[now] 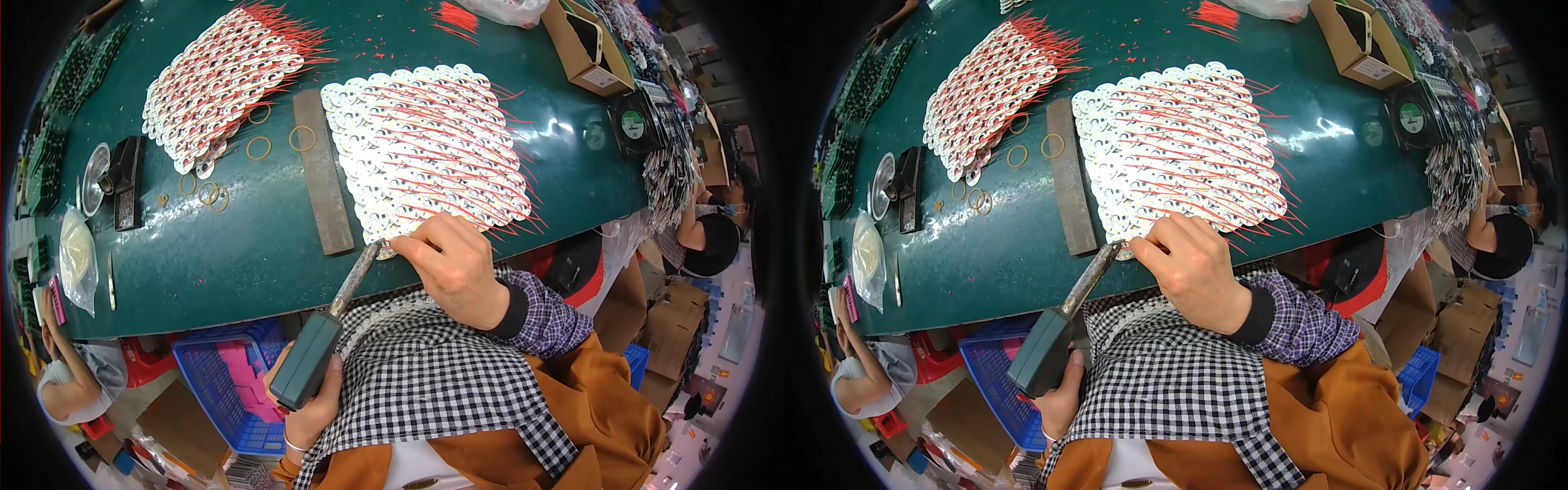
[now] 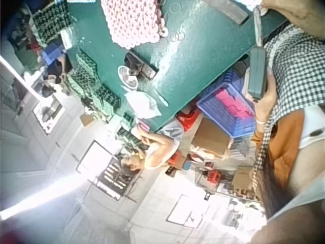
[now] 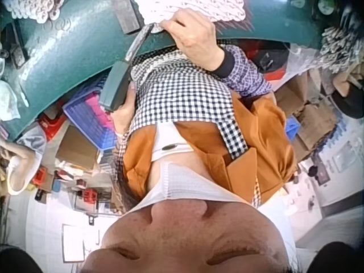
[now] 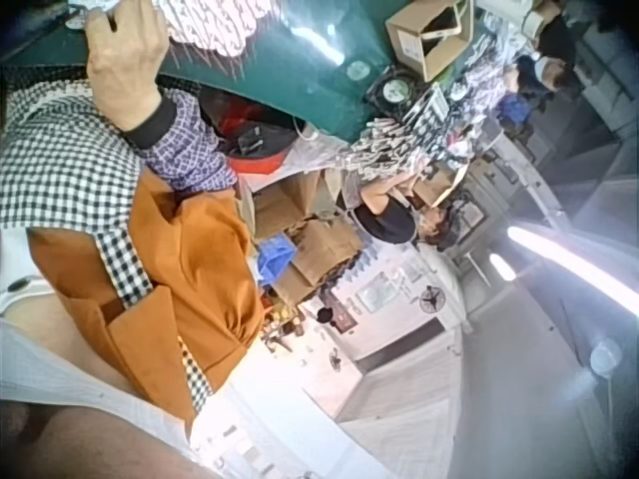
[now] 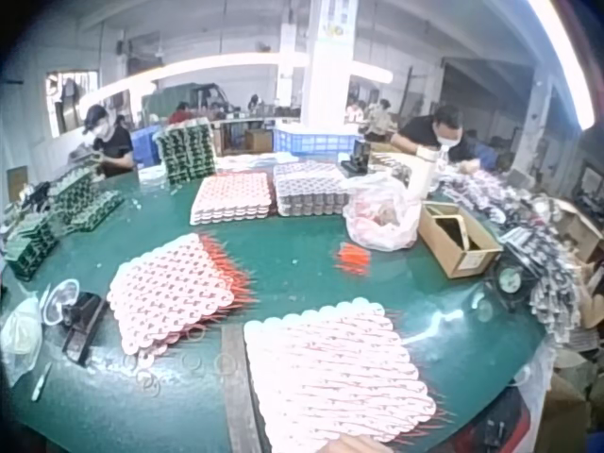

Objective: The person attaches red wires onto circular LED circuit boards on a panel and solders them in place using a soldering iron.

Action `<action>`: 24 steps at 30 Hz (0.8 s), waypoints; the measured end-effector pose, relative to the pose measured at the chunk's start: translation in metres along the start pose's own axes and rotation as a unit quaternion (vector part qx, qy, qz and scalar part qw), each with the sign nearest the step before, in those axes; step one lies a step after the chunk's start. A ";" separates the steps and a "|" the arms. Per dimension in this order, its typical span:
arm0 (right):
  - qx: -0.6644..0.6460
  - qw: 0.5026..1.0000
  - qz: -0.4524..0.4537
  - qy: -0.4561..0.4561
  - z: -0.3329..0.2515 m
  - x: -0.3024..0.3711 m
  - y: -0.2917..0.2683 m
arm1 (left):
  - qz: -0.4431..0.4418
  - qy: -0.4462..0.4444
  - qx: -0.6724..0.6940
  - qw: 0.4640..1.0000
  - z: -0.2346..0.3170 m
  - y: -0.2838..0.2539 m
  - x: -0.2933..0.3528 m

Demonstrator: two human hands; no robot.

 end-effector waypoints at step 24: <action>0.000 1.000 -0.001 -0.027 -0.008 0.001 -0.001 | 0.038 0.072 0.020 0.996 -0.013 -0.007 0.013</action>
Point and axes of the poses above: each hand's wrist, its own x-axis away from the middle knuckle, its own y-axis out of the palm, z = x × y, the point moved 2 cm from there along -x, towards the middle knuckle
